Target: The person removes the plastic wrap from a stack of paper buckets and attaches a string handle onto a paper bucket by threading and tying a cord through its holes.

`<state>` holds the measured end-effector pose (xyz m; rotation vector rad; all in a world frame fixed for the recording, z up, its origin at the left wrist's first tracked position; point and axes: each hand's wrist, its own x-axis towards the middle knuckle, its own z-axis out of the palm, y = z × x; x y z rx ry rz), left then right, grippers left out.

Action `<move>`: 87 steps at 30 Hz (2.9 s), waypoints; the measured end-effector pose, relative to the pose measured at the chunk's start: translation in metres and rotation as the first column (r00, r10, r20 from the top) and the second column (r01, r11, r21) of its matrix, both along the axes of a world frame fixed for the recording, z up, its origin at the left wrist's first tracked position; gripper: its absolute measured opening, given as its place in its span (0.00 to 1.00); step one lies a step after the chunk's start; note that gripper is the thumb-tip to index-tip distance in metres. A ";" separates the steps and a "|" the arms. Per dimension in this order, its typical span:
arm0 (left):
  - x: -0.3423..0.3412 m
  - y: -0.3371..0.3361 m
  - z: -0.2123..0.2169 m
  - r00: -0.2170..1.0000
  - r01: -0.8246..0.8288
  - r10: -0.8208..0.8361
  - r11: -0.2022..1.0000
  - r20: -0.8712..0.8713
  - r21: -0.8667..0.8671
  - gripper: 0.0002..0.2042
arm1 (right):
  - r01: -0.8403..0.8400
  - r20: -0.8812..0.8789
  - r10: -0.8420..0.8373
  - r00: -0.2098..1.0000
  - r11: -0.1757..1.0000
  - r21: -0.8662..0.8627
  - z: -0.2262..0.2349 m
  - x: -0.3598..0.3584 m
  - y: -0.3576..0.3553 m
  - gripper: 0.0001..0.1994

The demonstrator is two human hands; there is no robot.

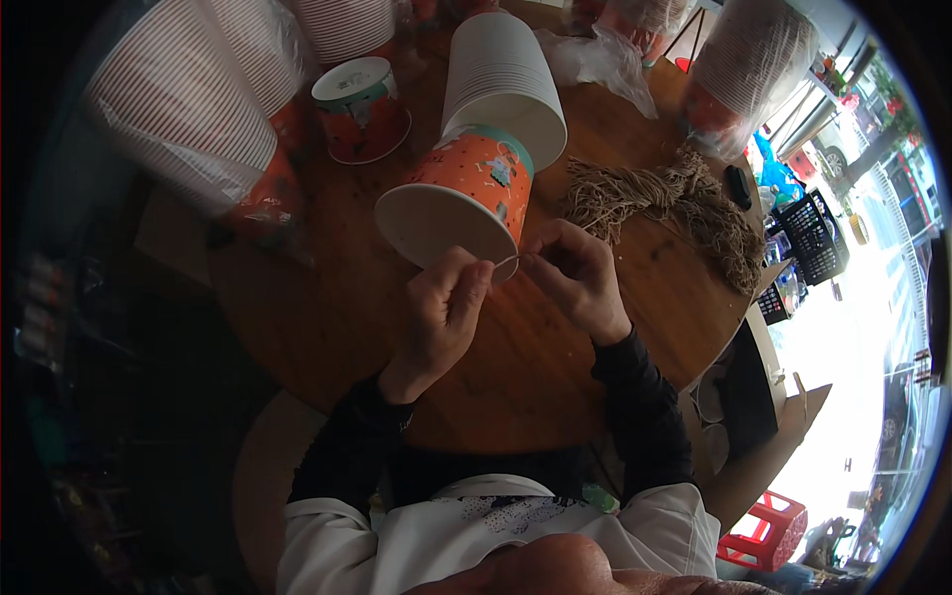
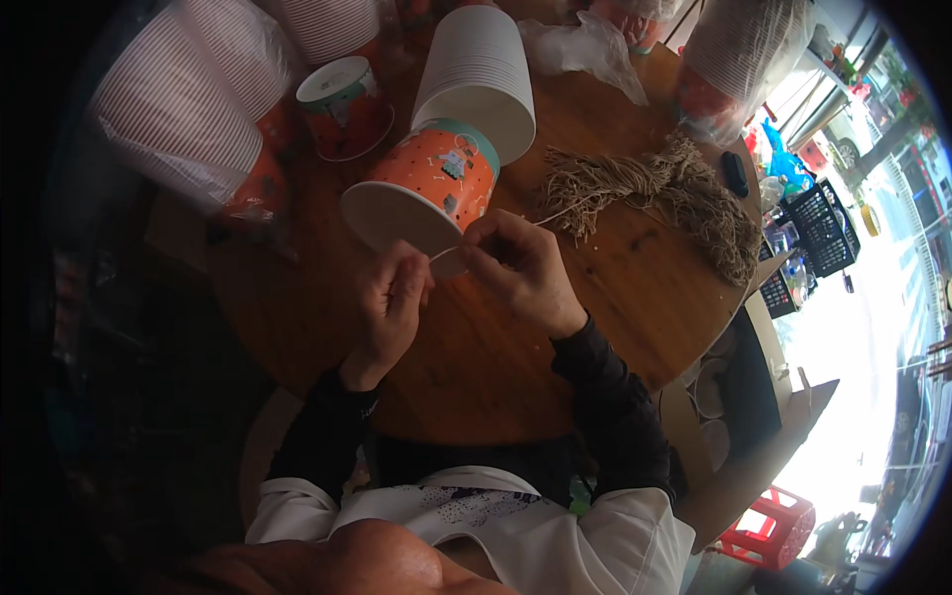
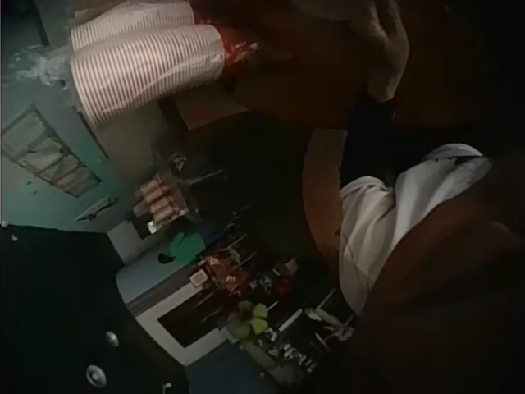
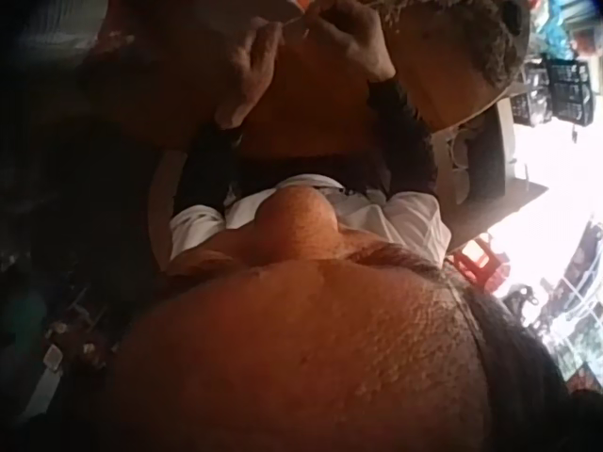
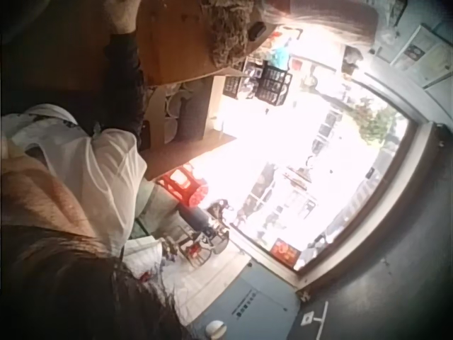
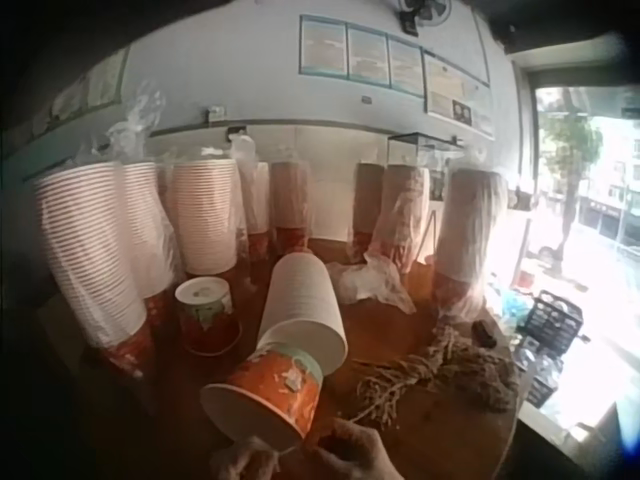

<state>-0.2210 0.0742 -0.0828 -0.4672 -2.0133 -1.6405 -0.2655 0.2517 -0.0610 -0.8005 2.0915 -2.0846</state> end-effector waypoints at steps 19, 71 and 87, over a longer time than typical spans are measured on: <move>-0.004 -0.003 -0.001 0.972 0.141 -0.173 0.971 0.159 0.192 0.17 | 0.011 -0.063 -0.011 0.998 1.000 -0.011 -0.014 -0.003 -0.002 0.05; -0.022 -0.003 -0.023 0.957 0.156 -0.207 0.958 0.205 0.240 0.11 | 0.186 0.056 -0.178 0.982 0.937 -0.296 -0.031 -0.004 -0.024 0.05; -0.031 -0.010 -0.047 0.961 0.118 -0.031 0.944 0.275 -0.308 0.15 | 0.226 -0.027 -0.247 0.969 0.922 -0.314 -0.033 -0.011 -0.018 0.03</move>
